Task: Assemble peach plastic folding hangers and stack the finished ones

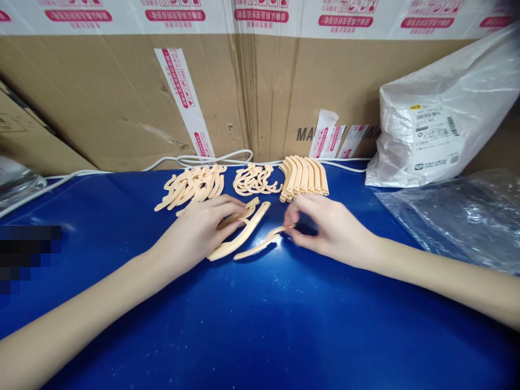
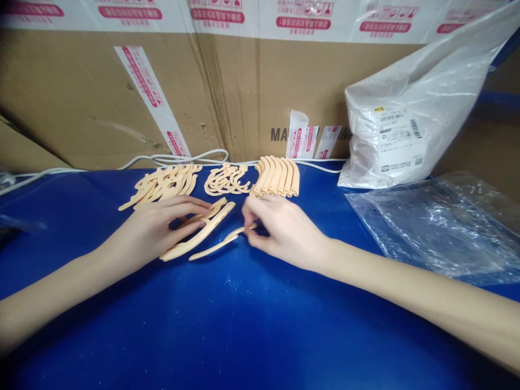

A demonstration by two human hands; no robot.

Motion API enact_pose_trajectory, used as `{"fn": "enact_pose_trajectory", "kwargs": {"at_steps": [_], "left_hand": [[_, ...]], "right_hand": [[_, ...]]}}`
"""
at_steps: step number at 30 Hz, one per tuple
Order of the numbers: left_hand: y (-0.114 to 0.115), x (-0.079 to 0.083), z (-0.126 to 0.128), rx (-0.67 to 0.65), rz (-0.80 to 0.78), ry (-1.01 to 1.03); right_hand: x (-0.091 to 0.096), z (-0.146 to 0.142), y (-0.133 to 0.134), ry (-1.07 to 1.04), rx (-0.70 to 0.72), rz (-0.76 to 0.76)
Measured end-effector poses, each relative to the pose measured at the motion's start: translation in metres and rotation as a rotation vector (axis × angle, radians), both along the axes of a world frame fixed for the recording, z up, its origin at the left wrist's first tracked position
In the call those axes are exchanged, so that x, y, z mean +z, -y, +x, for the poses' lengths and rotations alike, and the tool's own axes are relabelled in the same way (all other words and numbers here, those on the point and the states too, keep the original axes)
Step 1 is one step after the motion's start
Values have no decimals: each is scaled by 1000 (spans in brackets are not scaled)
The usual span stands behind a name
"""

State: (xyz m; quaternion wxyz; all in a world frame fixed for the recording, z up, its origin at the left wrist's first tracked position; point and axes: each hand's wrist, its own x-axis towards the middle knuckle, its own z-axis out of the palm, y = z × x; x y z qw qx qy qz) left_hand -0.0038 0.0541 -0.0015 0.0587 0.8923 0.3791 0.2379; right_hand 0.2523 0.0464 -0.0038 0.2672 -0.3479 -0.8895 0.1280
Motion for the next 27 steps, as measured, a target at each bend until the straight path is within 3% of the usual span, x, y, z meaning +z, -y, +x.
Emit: {"fn": "enact_pose_trajectory", "kwargs": {"at_steps": [4, 8, 12, 16, 18, 20, 23, 27], "left_hand": [[0, -4, 2, -103, 81, -44], [0, -3, 2, -171, 69, -66], [-1, -2, 0, -206, 63, -96], [0, -2, 2, -178, 24, -60], [1, -2, 6, -190, 1, -28], [2, -2, 8, -205, -16, -22], [4, -2, 10, -202, -38, -42], [7, 0, 7, -194, -56, -43]], "right_hand": [[6, 34, 12, -119, -79, -115], [9, 48, 14, -169, -92, -149], [12, 51, 21, -352, -195, -34], [21, 48, 24, -550, -271, 192], [29, 45, 22, -381, -224, 300], [37, 39, 16, -88, -83, 370], [43, 27, 5, 178, 75, 349], [29, 10, -6, 362, 77, 242]]}}
